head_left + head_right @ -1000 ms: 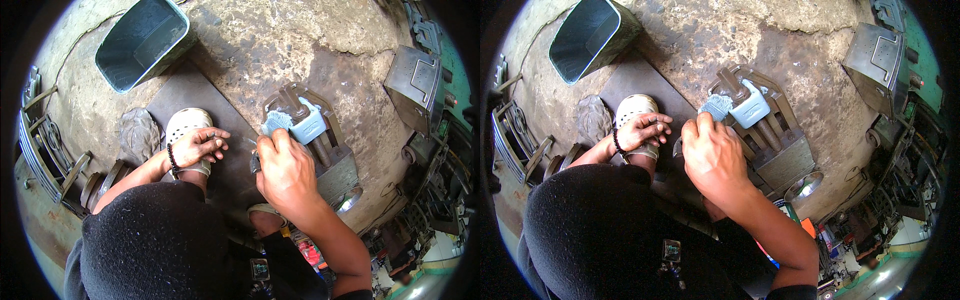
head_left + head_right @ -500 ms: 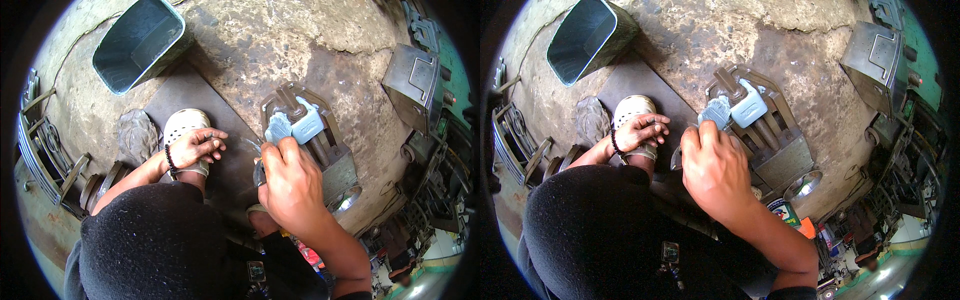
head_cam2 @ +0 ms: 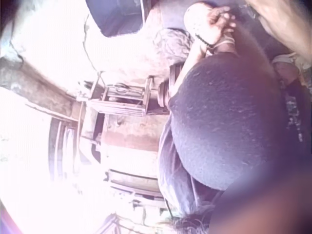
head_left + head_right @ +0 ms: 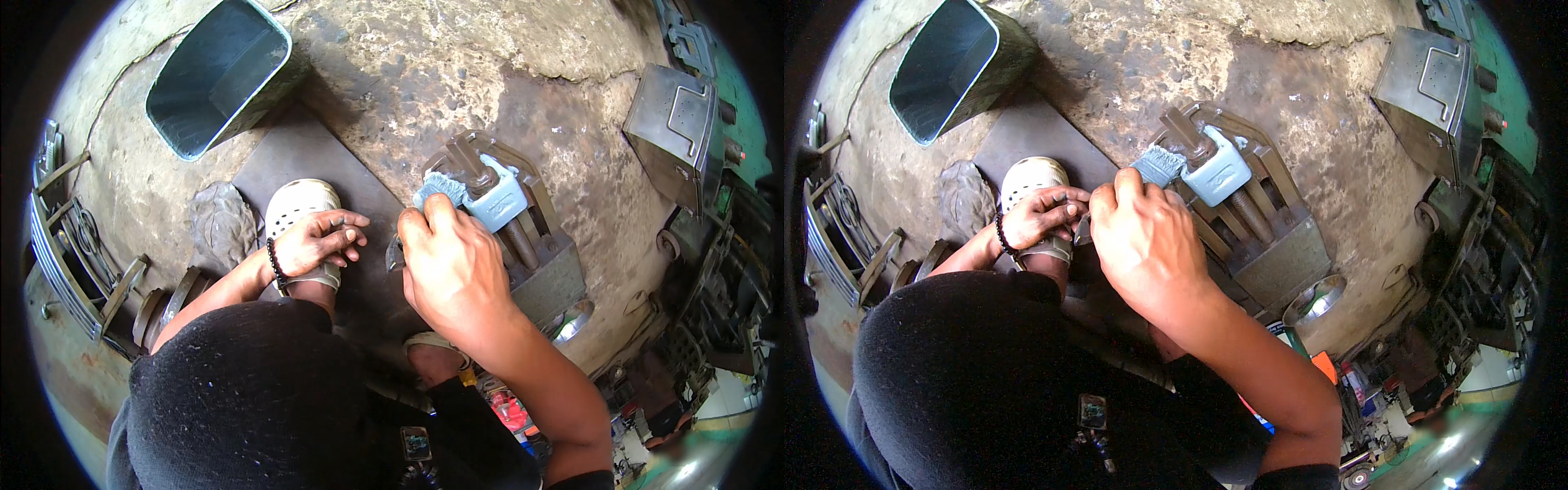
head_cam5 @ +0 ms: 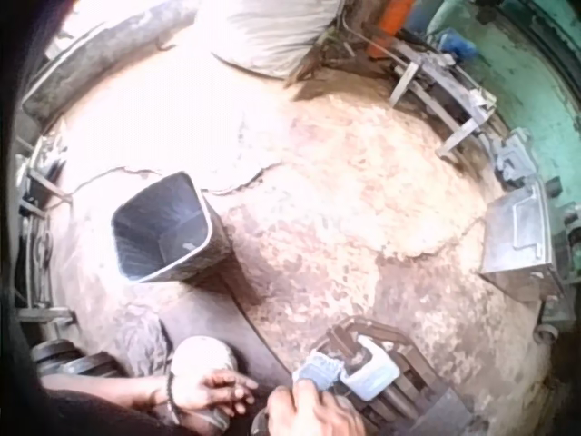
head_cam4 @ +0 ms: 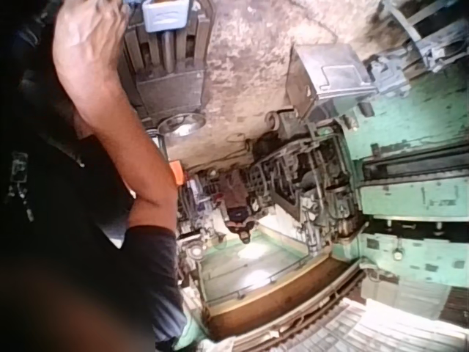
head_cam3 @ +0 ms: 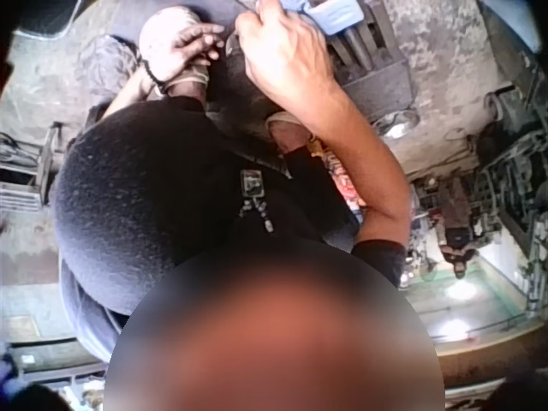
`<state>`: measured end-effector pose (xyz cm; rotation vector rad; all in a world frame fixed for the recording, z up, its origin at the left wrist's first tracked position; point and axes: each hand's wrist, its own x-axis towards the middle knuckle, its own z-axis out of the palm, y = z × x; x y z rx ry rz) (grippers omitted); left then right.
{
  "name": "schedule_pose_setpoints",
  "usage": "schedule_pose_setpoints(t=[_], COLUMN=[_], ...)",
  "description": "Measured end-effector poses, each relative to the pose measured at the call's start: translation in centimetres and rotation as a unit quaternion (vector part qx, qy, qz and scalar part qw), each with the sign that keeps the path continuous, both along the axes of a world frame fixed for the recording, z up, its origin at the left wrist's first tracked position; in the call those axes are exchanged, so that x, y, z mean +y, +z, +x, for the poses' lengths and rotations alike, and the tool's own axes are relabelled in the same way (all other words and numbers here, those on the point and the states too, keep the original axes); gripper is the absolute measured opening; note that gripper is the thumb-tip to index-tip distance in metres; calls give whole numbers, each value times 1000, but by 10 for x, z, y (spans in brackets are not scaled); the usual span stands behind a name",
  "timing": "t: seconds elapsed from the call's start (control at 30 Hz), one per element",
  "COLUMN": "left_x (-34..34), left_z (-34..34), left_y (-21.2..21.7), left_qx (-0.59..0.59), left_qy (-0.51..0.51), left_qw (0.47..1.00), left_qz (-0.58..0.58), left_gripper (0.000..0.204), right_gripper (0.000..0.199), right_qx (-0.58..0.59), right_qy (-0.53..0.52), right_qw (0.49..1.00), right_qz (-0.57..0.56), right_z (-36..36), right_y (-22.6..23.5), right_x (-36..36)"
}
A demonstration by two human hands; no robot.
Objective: The person mixes a light-colored paste in a small container, then uses a brush to apply it to a metal vise and surrounding floor area. The person wipes the applied paste with a cloth and continues brushing the surface.
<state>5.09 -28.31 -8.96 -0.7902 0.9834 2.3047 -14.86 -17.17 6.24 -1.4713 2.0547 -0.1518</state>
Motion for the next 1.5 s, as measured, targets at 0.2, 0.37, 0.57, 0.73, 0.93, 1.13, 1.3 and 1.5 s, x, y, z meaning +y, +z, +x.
schedule_pose_setpoints(t=[0.2, 0.37, 0.57, 0.73, 0.93, 1.13, 1.3, 1.5], left_x=[1, -1, -1, 0, 0, 1, 2, 0], left_z=[-1, -2, -2, 0, 0, 0, 1, -1], left_y=[-1, 2, 2, 1, 1, 0, -1, 4], left_qx=[-4, 1, -6, -5, -9, 0, 31, -7], left_qy=[5, -16, -13, 2, 10, 4, -9, 12], left_qw=[1000, 1000, 1000, 1000, 1000, 1000, 998, 1000], left_qz=[6, -15, -7, -3, 6, -5, -50, 1], left_gripper=[39, 39, 39, 39, 39, 39, 38, 38], right_gripper=[24, 14, 15, 19, 32, 30, 31, 18], right_qx=[9, 28, 35, 18, -2, -35, -15, 18], right_qy=[-9, 10, 18, -10, -20, 23, -2, 11], right_qw=[1000, 999, 999, 1000, 999, 999, 1000, 1000], right_qz=[2, 21, 32, 10, 27, 1, -24, 13], right_z=[-1, 1, 0, -1, -9, 21, 16, 1], right_y=[4, 15, 22, 26, 49, 56, 36, 36], right_x=[4, 1, 0, 0, -1, -5, -4, 7])
